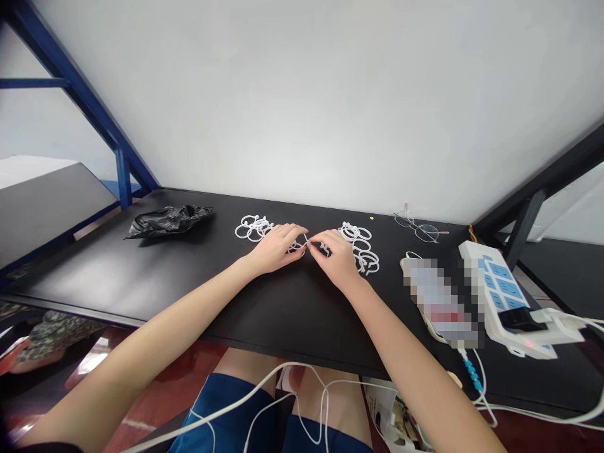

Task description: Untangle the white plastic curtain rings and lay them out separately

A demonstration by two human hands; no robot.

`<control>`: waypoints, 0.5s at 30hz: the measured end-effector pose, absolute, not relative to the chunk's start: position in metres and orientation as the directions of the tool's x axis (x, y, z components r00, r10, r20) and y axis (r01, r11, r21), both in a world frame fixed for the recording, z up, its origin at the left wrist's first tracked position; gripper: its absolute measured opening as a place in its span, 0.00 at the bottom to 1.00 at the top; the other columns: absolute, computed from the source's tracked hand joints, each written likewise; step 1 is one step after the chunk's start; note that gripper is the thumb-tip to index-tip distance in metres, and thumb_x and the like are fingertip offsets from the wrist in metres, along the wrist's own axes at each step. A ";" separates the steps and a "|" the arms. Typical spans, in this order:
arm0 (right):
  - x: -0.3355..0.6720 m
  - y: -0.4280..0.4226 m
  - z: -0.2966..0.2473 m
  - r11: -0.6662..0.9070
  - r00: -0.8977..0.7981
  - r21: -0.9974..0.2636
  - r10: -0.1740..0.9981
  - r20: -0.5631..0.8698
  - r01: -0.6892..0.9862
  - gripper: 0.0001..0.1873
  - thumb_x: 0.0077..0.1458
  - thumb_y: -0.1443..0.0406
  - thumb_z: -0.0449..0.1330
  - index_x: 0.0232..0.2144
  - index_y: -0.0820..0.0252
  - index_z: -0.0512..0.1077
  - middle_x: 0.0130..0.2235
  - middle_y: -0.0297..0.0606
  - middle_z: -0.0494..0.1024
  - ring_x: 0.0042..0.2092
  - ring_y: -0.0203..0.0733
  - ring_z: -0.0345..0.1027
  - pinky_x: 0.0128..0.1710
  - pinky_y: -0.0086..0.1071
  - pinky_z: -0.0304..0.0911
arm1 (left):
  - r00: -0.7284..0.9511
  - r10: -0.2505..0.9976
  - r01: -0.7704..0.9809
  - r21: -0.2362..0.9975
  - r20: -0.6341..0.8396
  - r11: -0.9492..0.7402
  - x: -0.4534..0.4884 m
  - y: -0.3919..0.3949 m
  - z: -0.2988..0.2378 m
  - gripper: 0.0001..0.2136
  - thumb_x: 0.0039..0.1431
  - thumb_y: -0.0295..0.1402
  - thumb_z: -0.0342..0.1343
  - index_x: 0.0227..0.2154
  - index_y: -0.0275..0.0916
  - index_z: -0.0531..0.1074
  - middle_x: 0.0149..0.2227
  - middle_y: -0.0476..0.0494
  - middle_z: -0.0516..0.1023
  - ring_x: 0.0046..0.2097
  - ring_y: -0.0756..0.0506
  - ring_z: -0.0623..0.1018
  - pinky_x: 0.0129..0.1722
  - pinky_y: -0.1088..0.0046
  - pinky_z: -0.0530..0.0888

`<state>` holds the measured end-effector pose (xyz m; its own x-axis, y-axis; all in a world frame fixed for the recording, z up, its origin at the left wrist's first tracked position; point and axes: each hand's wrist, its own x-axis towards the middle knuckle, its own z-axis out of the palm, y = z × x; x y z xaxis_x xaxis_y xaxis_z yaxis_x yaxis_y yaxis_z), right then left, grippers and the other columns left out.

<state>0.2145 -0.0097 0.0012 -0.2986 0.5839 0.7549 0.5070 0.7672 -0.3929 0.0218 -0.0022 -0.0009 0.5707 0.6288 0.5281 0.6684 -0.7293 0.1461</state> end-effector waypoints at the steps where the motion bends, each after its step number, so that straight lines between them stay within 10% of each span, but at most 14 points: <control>1: 0.215 -0.010 0.001 0.767 -0.300 -0.397 0.587 0.752 0.504 0.03 0.57 0.66 0.60 0.31 0.56 0.74 0.32 0.38 0.79 0.35 0.44 0.72 0.36 0.40 0.69 | 0.572 0.632 0.667 0.151 0.523 -0.729 0.022 -0.002 0.000 0.14 0.65 0.35 0.49 0.52 0.36 0.63 0.49 0.38 0.74 0.48 0.41 0.74 0.46 0.64 0.69; 15: 0.213 -0.013 0.005 0.780 -0.301 -0.415 0.582 0.756 0.468 0.03 0.57 0.67 0.60 0.31 0.55 0.73 0.33 0.38 0.79 0.36 0.44 0.73 0.37 0.40 0.70 | 0.572 0.608 0.672 0.111 0.551 -0.732 0.025 -0.001 -0.005 0.17 0.69 0.38 0.45 0.56 0.38 0.62 0.58 0.35 0.67 0.52 0.41 0.72 0.51 0.59 0.71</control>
<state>0.2132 -0.0130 0.0051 -0.3006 0.5820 0.7556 0.4682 0.7802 -0.4147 0.0247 -0.0006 -0.0047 0.5716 0.6082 0.5508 0.6718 -0.7323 0.1114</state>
